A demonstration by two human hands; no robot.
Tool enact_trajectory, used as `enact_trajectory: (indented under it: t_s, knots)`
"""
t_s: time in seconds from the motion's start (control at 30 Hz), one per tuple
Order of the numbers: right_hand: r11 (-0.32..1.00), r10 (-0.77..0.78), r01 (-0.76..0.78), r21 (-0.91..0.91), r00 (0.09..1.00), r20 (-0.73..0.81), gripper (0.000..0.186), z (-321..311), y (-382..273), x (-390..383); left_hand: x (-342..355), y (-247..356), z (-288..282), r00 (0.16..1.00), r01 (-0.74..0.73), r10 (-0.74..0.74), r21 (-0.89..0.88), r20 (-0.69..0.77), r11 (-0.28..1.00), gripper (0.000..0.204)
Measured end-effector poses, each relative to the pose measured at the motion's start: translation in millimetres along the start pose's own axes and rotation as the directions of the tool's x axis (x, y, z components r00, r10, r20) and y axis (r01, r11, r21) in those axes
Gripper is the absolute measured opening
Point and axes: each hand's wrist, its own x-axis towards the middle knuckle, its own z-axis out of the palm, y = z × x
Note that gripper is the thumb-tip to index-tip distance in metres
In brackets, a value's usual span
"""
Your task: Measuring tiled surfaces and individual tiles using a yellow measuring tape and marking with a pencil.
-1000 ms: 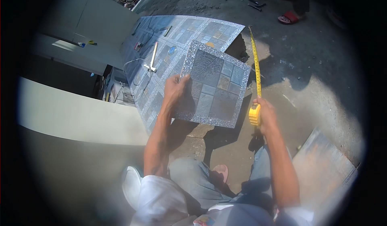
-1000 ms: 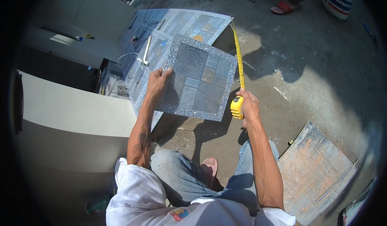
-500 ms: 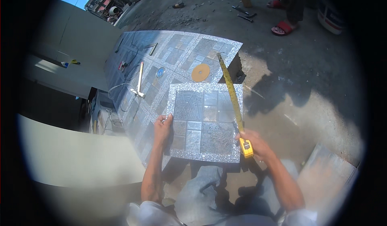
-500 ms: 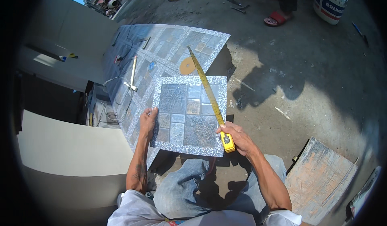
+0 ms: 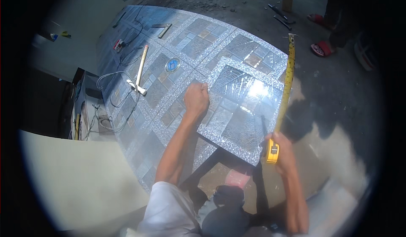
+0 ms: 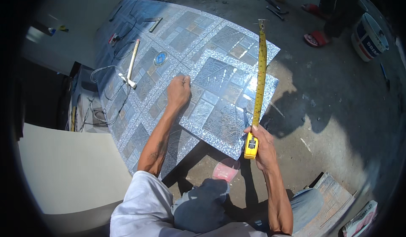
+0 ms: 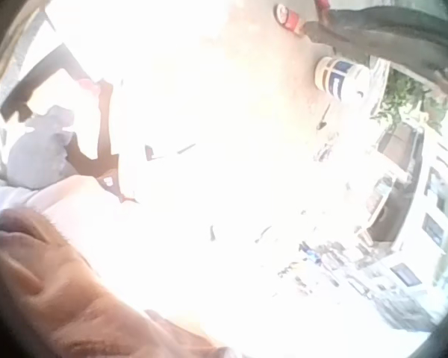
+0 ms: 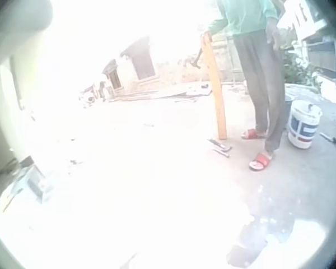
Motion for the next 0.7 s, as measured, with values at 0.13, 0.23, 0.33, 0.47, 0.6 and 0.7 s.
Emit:
enact_trajectory:
  t_s: [0.13, 0.23, 0.33, 0.47, 0.6, 0.7]
  knots:
    - [1.000, 0.017, -0.017, -0.009, 1.000, -0.010, 0.031, 5, -7, 20, 26, -1, 16, 0.996, -0.083, 0.082, 0.034, 0.045, 0.996, 0.026]
    - [0.999, 0.029, -0.030, -0.027, 0.999, -0.043, 0.031, 9, -6, 30, 32, -16, 35, 0.992, -0.122, 0.123, 0.018, -0.018, 0.992, 0.025]
    - [0.994, 0.071, -0.075, -0.074, 0.996, -0.056, 0.030, 12, 6, 40, 47, -19, 47, 0.990, -0.118, 0.122, 0.064, -0.071, 0.991, 0.023]
    - [0.970, 0.238, -0.243, -0.028, 0.964, -0.123, 0.032, 30, 3, 14, 47, -12, 27, 0.974, -0.211, 0.217, 0.098, -0.057, 0.973, 0.020]
    - [0.922, 0.250, -0.266, -0.281, 0.964, -0.092, 0.033, 34, 7, 23, 50, -19, 32, 0.958, -0.277, 0.279, 0.027, -0.061, 0.960, 0.022]
    - [0.880, 0.282, -0.307, -0.363, 0.952, -0.122, 0.033, 35, -6, 25, 50, -29, 30, 0.960, -0.274, 0.276, 0.056, -0.043, 0.960, 0.023]
